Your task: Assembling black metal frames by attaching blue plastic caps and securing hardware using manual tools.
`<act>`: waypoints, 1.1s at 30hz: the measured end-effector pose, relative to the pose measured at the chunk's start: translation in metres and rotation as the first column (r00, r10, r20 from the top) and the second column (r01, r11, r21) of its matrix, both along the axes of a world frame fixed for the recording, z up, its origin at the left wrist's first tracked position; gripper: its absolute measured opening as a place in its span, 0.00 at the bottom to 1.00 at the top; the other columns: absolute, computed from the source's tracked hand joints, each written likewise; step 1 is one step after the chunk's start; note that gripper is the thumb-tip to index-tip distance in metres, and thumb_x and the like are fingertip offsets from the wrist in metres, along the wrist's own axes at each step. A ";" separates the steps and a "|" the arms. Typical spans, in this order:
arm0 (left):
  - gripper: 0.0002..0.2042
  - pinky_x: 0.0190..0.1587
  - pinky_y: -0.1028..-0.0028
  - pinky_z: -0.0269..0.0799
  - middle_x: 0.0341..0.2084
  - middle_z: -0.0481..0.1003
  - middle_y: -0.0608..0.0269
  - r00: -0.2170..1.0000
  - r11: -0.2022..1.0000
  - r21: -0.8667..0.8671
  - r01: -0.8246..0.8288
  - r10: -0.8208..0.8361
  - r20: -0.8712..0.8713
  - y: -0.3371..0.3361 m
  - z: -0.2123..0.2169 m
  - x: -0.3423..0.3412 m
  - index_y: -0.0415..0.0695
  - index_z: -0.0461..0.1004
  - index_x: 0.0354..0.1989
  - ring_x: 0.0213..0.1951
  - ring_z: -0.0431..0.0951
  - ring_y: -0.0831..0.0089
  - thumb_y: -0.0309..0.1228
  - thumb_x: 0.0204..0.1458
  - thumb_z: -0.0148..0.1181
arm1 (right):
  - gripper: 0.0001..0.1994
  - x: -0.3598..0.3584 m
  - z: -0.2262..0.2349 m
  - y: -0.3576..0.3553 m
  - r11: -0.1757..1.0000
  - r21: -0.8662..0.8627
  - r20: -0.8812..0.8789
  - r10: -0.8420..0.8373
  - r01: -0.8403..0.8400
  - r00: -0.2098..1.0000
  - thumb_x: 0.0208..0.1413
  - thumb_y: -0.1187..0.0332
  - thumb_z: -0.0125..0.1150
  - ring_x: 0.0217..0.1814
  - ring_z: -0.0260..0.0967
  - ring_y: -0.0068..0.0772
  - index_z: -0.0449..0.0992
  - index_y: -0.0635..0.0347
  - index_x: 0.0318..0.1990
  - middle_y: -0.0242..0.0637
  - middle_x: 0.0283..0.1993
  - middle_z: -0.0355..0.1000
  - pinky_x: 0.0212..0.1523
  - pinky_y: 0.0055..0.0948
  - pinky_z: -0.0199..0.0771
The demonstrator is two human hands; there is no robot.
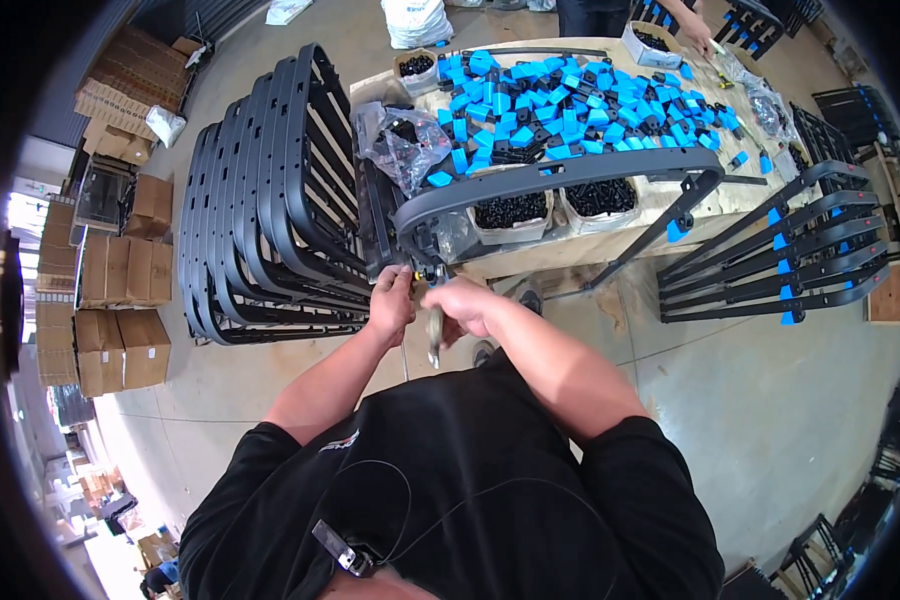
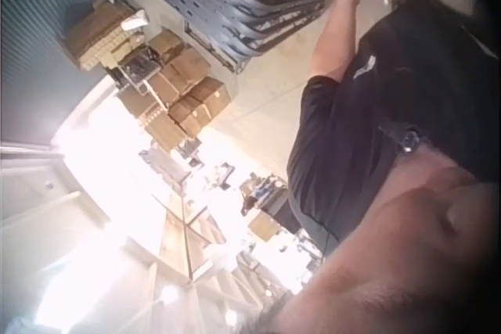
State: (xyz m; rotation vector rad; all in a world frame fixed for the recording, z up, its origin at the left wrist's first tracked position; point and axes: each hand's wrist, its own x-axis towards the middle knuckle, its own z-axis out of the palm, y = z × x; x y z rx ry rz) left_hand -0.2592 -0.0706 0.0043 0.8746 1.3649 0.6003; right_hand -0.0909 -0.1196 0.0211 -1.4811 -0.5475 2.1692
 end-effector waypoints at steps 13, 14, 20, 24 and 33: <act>0.08 0.14 0.74 0.48 0.15 0.62 0.74 1.000 1.000 -0.013 0.006 -0.005 0.007 0.001 -0.001 0.008 0.50 0.71 0.41 0.13 0.57 0.83 0.40 0.68 0.53 | 0.14 -0.012 -0.038 -0.010 0.826 0.280 0.881 -0.018 -0.489 0.473 0.54 0.71 0.56 0.28 0.79 0.53 0.75 0.73 0.44 0.53 0.36 0.79 0.30 0.59 0.79; 0.08 0.14 0.74 0.48 0.15 0.62 0.74 1.000 1.000 -0.008 -0.007 0.007 0.005 0.003 0.001 0.004 0.50 0.71 0.41 0.13 0.57 0.83 0.40 0.68 0.53 | 0.13 -0.015 -0.022 -0.003 0.909 0.188 0.693 0.147 -0.373 0.706 0.54 0.71 0.55 0.27 0.79 0.52 0.75 0.72 0.42 0.53 0.35 0.79 0.28 0.57 0.79; 0.08 0.19 0.76 0.54 0.19 0.63 0.74 1.000 0.986 0.166 0.007 -0.003 -0.025 0.001 -0.023 0.003 0.49 0.71 0.39 0.19 0.58 0.84 0.39 0.68 0.54 | 0.13 0.004 -0.028 -0.004 0.934 0.240 0.471 0.127 -0.265 0.873 0.57 0.66 0.56 0.27 0.76 0.47 0.74 0.68 0.43 0.47 0.33 0.77 0.26 0.56 0.77; 0.08 0.21 0.76 0.55 0.20 0.64 0.74 0.999 0.989 0.149 -0.009 0.015 -0.041 0.000 -0.029 -0.003 0.49 0.72 0.39 0.20 0.59 0.83 0.39 0.67 0.54 | 0.14 -0.019 -0.023 -0.006 0.899 0.257 0.714 0.071 -0.355 0.696 0.57 0.67 0.54 0.29 0.77 0.52 0.74 0.72 0.42 0.53 0.36 0.76 0.24 0.56 0.75; 0.09 0.34 0.75 0.63 0.26 0.68 0.71 0.995 0.988 0.149 -0.045 0.057 -0.077 -0.002 -0.021 0.003 0.44 0.76 0.40 0.31 0.63 0.81 0.37 0.66 0.56 | 0.16 -0.020 -0.010 -0.012 0.872 0.229 0.885 -0.001 -0.432 0.466 0.55 0.69 0.54 0.48 0.80 0.54 0.76 0.75 0.46 0.64 0.46 0.77 0.39 0.45 0.82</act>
